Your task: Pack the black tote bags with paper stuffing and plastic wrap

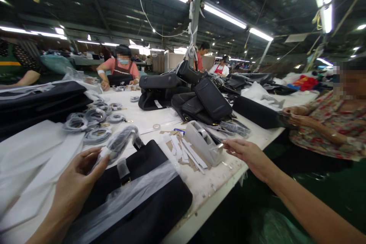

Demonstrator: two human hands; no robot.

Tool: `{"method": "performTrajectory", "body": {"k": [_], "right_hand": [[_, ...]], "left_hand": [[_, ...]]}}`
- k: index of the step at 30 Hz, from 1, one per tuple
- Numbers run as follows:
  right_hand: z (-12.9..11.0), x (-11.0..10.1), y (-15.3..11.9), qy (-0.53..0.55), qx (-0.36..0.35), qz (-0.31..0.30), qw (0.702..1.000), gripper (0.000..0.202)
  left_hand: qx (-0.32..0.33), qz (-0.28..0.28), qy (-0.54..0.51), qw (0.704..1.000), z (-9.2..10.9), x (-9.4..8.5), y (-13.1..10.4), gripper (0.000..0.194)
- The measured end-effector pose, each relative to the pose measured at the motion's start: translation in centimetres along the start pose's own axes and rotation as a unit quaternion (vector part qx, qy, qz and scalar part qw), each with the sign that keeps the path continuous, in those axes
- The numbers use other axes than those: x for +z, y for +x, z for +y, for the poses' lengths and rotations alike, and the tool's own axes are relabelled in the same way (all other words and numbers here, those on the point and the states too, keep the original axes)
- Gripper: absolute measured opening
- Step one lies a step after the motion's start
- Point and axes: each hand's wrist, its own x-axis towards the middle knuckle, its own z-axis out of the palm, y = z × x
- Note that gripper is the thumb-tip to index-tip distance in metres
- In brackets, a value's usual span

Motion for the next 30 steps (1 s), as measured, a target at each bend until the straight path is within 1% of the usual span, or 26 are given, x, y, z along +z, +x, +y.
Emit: {"method": "performTrajectory", "body": {"k": [2,5,8,10,13,15,17,19,22,27,30], "right_hand": [[1.3,-0.2,-0.7,0.005,0.028,0.006,1.000,0.043],[4.2,-0.1,-0.8,0.003,0.054,0.048,0.997,0.041],[6.8,0.2,-0.1,-0.041,0.039,0.085,0.995,0.043],[7.8,0.4,0.1,-0.088,0.019,0.105,0.990,0.046],[8.2,0.5,-0.5,-0.158,-0.021,0.139,0.977,0.050],[7.5,0.9,-1.4,-0.199,-0.067,0.158,0.965,0.051],[6.3,2.0,-2.2,-0.229,-0.109,0.155,0.955,0.049],[4.7,4.0,-2.8,-0.236,-0.143,0.129,0.952,0.045],[2.2,8.4,-3.1,-0.212,-0.187,0.058,0.958,0.040],[-1.4,17.8,-2.8,-0.170,-0.236,-0.110,0.950,0.033],[-3.1,23.5,-3.0,-0.110,-0.232,-0.209,0.944,0.031]], "left_hand": [[-0.013,0.000,-0.010,1.000,0.0,0.0,0.0,0.057],[-0.027,0.002,-0.029,0.999,-0.1,0.1,0.0,0.058],[-0.020,-0.011,-0.065,0.998,-0.4,0.1,0.0,0.057],[-0.008,-0.016,-0.080,0.997,-0.6,0.2,0.0,0.057],[0.014,-0.011,-0.078,0.997,-1.0,0.2,0.1,0.056],[0.028,-0.008,-0.080,0.996,-1.0,0.3,0.1,0.055],[0.033,-0.006,-0.083,0.996,-1.0,0.4,0.1,0.054],[0.033,-0.009,-0.084,0.996,-1.0,0.5,0.1,0.053],[0.038,-0.013,-0.079,0.996,-0.9,0.7,-0.1,0.050],[0.080,-0.018,-0.100,0.992,-0.4,0.9,-0.4,0.038],[0.093,-0.007,-0.081,0.992,-0.2,0.9,-0.4,0.034]]}}
